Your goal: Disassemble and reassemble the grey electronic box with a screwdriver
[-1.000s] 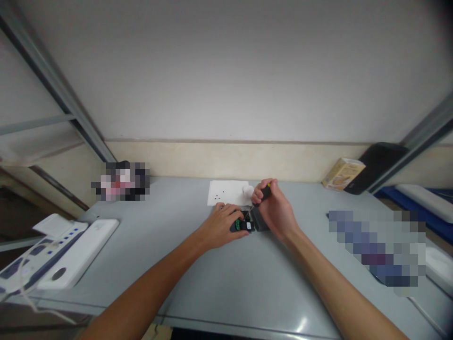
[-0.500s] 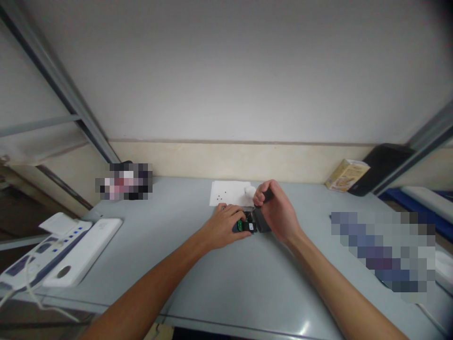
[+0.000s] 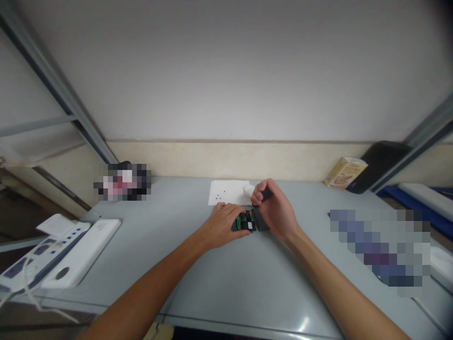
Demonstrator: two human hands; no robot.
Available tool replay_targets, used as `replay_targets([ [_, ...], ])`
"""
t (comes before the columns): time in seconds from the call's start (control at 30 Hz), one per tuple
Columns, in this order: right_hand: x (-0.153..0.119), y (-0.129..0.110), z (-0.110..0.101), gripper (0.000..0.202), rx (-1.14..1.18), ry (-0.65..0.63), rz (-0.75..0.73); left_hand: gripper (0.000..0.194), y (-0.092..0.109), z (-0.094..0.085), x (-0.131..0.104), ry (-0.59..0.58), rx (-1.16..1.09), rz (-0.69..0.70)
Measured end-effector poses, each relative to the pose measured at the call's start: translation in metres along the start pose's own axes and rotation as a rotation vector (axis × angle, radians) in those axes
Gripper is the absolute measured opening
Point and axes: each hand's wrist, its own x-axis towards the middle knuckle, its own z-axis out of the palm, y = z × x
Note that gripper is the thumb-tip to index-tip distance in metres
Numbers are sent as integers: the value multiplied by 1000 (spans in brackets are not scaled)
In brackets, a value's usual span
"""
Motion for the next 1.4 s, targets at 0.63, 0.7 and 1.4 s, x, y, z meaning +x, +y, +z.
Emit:
replay_targets([
  [0.63,4,-20,-3,22,156,61,-6,6,-6,3,3,211,-67,-30],
  [0.7,6,-21,-7,22,106,83,-25,8,-7,-1,3,215,-42,-25],
  [1.4,21,-8,-47,32,-127,241,-124,15,-50,-30,79,-47,343,-68],
])
